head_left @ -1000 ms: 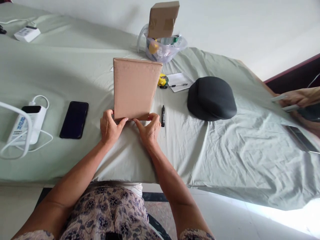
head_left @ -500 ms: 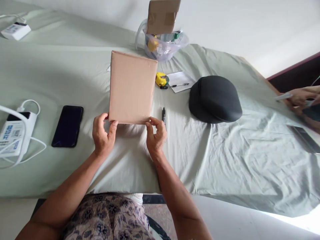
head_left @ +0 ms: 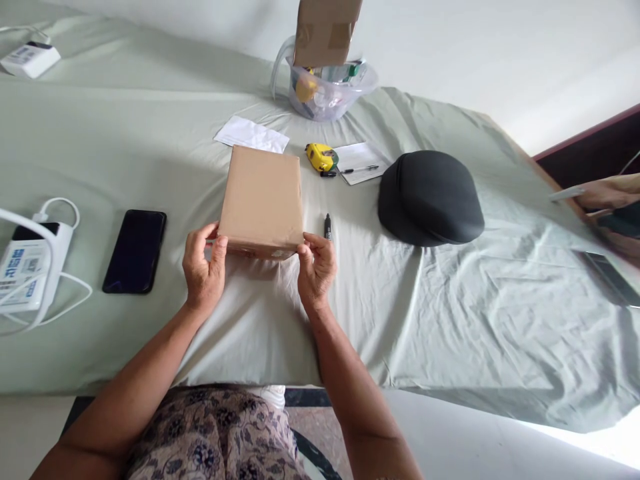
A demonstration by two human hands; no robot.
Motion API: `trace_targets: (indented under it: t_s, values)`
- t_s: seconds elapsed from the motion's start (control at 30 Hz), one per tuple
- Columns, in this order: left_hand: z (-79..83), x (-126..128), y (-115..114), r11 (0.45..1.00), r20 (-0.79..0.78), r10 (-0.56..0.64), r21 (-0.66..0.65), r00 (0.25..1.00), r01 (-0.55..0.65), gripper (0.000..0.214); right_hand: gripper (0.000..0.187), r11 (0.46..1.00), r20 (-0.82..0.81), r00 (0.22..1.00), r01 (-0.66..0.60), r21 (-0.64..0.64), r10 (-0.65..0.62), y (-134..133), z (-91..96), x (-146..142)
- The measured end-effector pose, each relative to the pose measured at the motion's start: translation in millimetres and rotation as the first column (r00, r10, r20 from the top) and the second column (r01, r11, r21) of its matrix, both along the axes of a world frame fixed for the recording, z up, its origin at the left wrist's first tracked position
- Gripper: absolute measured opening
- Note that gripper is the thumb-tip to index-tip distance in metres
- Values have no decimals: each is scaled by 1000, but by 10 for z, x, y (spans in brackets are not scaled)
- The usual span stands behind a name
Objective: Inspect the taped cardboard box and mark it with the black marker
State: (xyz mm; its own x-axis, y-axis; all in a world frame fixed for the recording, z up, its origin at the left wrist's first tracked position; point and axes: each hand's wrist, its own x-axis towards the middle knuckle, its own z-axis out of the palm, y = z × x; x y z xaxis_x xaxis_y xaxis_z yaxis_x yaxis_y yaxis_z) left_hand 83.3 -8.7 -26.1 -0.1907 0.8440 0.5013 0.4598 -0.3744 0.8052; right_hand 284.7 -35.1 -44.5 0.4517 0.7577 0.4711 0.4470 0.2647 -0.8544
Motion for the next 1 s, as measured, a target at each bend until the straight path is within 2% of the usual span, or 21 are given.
trace_targets:
  t_s: [0.13,0.33,0.53,0.7,0.8,0.9,1.0]
  values:
    - [-87,-23,54,993,71,-92,-65,993,97,39,30,998,24,998,-61,15,60,45,-38,80]
    - [-140,-68,149,992,30,-111,-63,993,112,27,15,993,-4,994,-111,-41,111,100,-25,144]
    - [-157,-105,202,989,-31,-119,-89,992,116,21,13,980,117,989,-64,-189,87,130,-62,142]
    - [-207,-106,226,987,-208,-79,-156,975,47,29,14,971,182,981,-17,-239,62,144,-116,138]
    - [-246,-99,249,989,-281,-33,-149,959,-9,28,15,958,209,976,-3,-287,66,159,-159,136]
    - [-253,-93,264,988,-262,-43,-151,964,3,33,12,958,219,971,-31,-286,97,164,-160,126]
    - [-217,-74,256,985,-172,-81,-164,982,53,44,14,972,174,978,-78,-220,118,150,-108,103]
